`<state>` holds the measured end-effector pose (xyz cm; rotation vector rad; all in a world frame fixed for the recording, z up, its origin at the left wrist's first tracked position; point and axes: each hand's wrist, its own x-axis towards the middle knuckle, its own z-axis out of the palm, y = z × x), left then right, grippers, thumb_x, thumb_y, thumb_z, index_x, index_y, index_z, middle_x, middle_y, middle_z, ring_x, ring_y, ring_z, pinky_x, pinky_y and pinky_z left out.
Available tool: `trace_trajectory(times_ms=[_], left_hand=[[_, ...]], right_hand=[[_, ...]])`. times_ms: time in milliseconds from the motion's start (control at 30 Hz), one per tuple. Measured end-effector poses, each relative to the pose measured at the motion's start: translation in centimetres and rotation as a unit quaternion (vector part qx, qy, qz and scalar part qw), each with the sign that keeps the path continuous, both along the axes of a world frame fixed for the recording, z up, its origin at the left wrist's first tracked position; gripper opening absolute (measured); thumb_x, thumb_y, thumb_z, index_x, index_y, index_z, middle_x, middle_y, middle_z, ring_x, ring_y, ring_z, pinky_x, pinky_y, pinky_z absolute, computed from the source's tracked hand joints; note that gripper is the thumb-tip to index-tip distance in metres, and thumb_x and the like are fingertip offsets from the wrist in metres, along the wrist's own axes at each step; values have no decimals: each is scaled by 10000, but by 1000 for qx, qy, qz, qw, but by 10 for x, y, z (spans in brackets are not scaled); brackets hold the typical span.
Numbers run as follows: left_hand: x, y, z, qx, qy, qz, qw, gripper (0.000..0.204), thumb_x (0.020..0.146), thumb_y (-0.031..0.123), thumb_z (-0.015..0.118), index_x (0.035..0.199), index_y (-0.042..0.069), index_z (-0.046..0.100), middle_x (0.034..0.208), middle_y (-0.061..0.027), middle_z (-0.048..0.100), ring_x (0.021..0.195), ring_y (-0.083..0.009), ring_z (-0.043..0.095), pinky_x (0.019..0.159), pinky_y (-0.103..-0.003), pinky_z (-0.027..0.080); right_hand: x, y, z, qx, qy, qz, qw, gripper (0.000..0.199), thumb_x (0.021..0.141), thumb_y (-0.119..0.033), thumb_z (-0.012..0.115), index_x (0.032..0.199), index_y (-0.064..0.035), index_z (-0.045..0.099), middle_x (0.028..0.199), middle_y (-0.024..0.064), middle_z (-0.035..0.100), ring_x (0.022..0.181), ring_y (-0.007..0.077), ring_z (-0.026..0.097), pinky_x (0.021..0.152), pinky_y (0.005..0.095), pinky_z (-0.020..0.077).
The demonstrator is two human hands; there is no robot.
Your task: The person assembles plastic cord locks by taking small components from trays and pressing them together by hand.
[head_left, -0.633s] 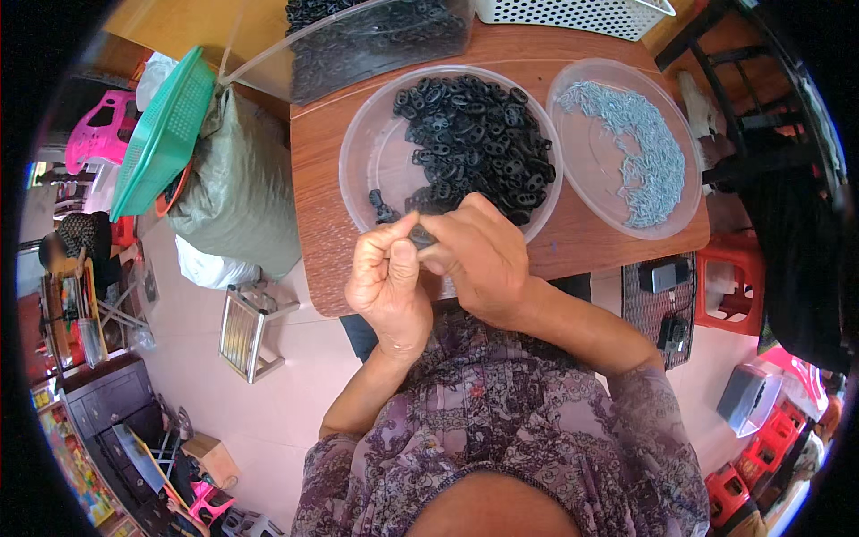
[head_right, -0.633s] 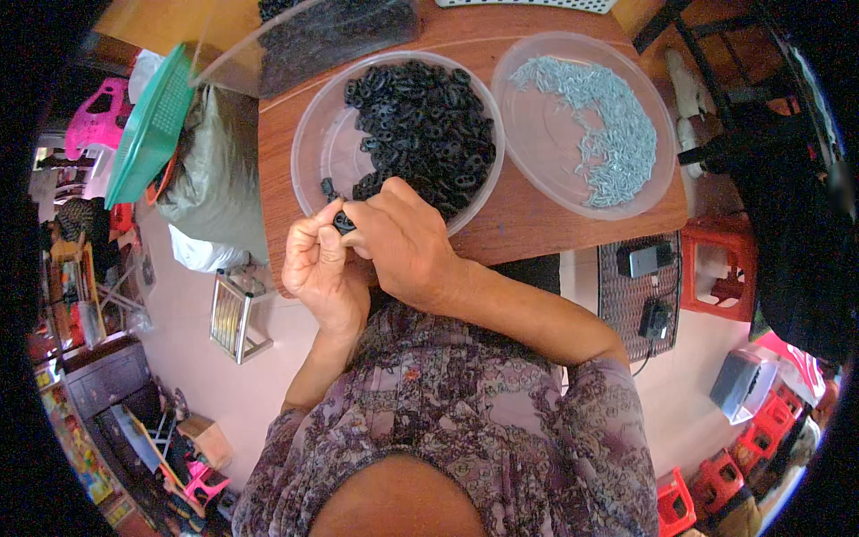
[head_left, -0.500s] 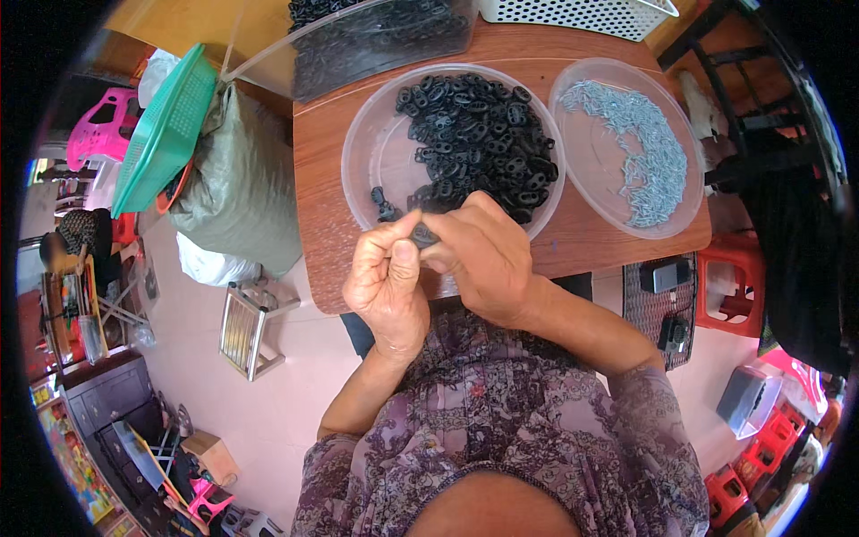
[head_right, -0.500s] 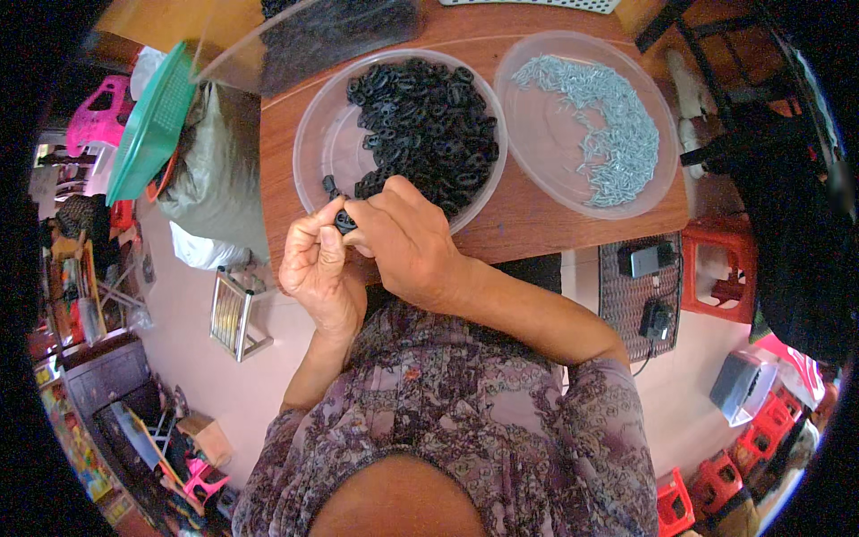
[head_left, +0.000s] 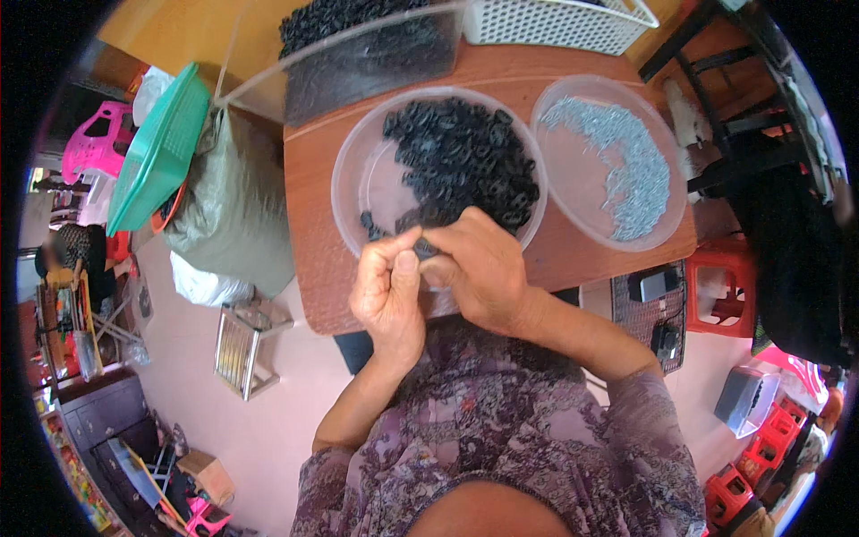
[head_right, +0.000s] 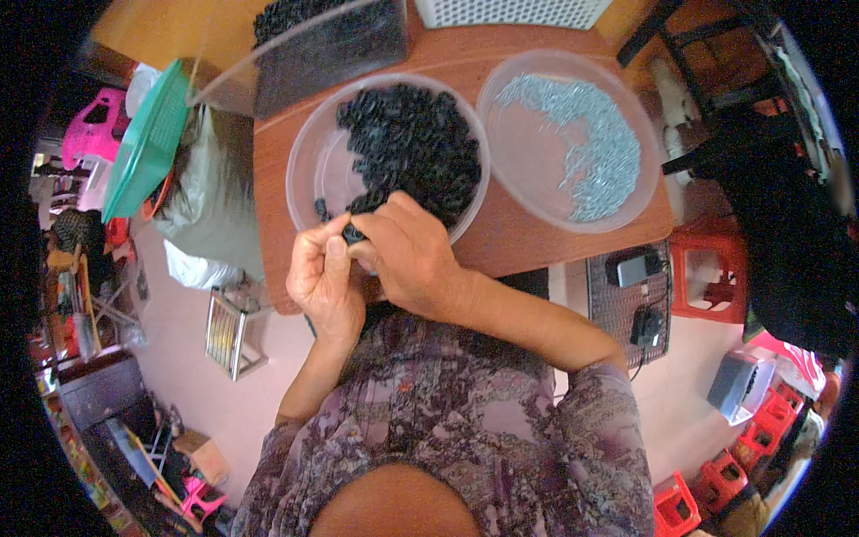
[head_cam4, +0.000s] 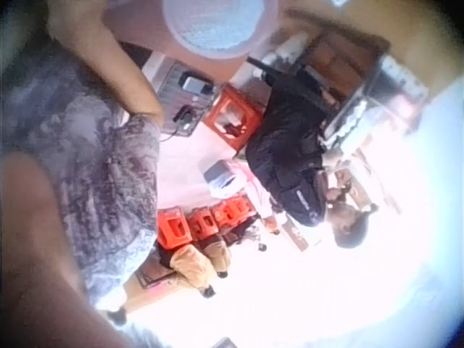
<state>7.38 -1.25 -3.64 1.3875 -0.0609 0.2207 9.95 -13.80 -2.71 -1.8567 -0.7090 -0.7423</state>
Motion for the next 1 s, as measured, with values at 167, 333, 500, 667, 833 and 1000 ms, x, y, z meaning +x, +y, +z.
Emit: trace_trajectory(times_ms=[167, 333, 500, 667, 833, 1000], left_hand=[[0, 4, 22, 248, -69, -40, 966, 198, 829, -37, 503, 1000, -6, 598, 812, -68, 573, 678, -103, 515, 595, -226, 426], [6, 14, 19, 274, -66, 9, 959, 167, 822, 19, 547, 977, -20, 595, 793, -103, 582, 676, -149, 567, 617, -252, 463], [7, 32, 28, 276, -19, 40, 960, 157, 825, 33, 548, 961, -34, 593, 794, -91, 581, 657, -140, 563, 608, -234, 458], [23, 41, 21, 238, -30, 73, 968, 130, 780, 5, 584, 904, -29, 604, 769, -87, 586, 698, -153, 565, 630, -252, 449], [37, 49, 28, 455, -175, 51, 872, 192, 651, -38, 607, 840, -4, 597, 767, -105, 567, 669, -256, 538, 603, -328, 423], [53, 37, 24, 646, -285, -55, 706, 137, 582, -4, 539, 707, 42, 510, 645, -99, 470, 664, -249, 485, 628, -363, 352]], right_hand=[[-8, -11, 3, 51, 172, 32, 983, 167, 636, 12, 622, 781, -17, 544, 647, 103, 489, 605, 267, 467, 543, 362, 379], [23, -44, 19, 44, 241, -26, 969, 154, 714, -59, 651, 851, -6, 605, 786, 70, 576, 713, 129, 554, 638, 247, 444], [149, -114, 47, -53, 162, -187, 967, 191, 690, -90, 629, 850, 15, 632, 776, 96, 640, 712, 140, 591, 660, 277, 474], [200, -148, 76, -130, 208, -305, 920, 185, 656, -113, 585, 778, 25, 579, 682, 155, 593, 671, 256, 579, 612, 347, 447], [132, -110, 29, -57, 199, -169, 964, 214, 768, -81, 608, 948, 36, 610, 841, 65, 636, 784, 102, 563, 705, 234, 450], [79, -118, 19, -23, 235, -141, 961, 187, 751, -93, 585, 895, 21, 621, 794, 123, 640, 721, 165, 595, 669, 282, 463]])
